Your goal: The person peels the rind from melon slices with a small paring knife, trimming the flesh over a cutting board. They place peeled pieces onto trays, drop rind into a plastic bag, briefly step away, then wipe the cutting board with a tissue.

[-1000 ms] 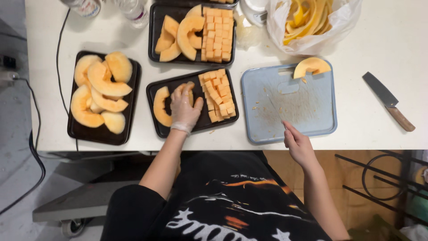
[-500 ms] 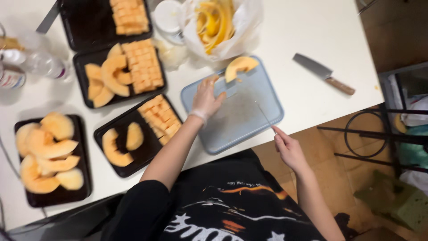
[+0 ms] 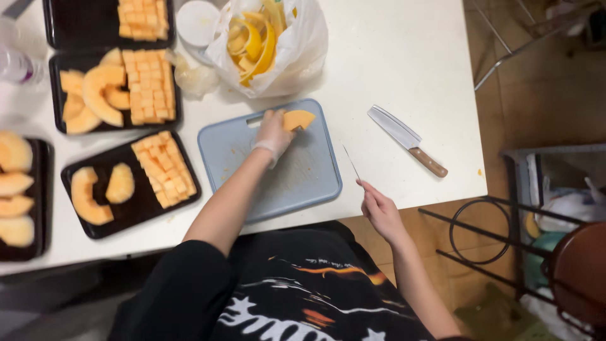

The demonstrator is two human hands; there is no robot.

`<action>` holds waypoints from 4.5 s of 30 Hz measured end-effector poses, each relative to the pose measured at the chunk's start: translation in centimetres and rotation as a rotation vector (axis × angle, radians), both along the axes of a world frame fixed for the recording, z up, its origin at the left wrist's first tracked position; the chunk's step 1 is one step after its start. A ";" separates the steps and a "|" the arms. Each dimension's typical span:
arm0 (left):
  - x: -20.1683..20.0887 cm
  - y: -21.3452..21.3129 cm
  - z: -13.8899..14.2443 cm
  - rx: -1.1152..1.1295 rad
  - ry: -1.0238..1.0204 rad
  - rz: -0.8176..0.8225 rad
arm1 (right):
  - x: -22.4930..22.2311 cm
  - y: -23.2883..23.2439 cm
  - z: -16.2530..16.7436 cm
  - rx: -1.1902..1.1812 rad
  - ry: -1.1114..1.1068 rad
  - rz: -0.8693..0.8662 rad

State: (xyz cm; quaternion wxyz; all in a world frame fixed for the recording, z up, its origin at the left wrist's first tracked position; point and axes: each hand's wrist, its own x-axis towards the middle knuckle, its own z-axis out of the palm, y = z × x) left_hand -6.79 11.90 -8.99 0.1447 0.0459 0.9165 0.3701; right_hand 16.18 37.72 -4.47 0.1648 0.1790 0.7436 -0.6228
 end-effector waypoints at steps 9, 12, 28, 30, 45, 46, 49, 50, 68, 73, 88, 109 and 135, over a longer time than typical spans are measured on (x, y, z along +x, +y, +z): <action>11.1 -0.9 5.6 1.042 -0.530 0.157 | -8.1 -2.4 7.6 0.293 0.310 0.578; 12.1 -0.8 7.7 0.939 -0.496 0.225 | -9.4 -4.0 9.4 0.319 0.584 0.651; 12.8 -5.6 11.7 1.155 -0.452 0.108 | -8.2 -9.4 12.7 0.467 0.500 0.589; 12.7 -6.7 11.9 1.032 -0.383 0.019 | -8.0 -11.0 13.2 0.420 0.658 0.583; 11.7 -18.3 12.4 0.826 -0.094 -0.313 | -6.1 -20.8 15.9 0.436 0.397 0.704; 11.5 -18.9 12.5 0.804 -0.072 -0.346 | -6.1 -21.3 15.8 0.451 0.348 0.708; 11.2 -20.5 13.0 0.753 0.006 -0.445 | -6.2 -22.7 15.2 0.463 0.257 0.721; 10.9 -20.8 13.2 0.745 0.042 -0.487 | -6.4 -23.1 15.0 0.449 0.269 0.720; 12.3 -20.6 6.8 1.768 -0.908 0.309 | -6.5 -27.5 15.1 0.896 0.693 0.675; 11.1 -18.5 4.4 1.634 -1.124 0.537 | -6.6 -28.6 14.4 1.020 0.711 0.725; 10.8 -18.2 8.3 1.633 -1.016 0.614 | -5.7 -27.9 14.5 0.942 0.690 0.667; 11.2 -19.0 9.5 1.744 -0.649 0.562 | -6.8 -27.8 13.2 0.789 0.525 0.621; 13.1 -18.7 7.7 1.282 -0.352 0.175 | -7.4 -27.6 12.3 0.881 0.611 0.558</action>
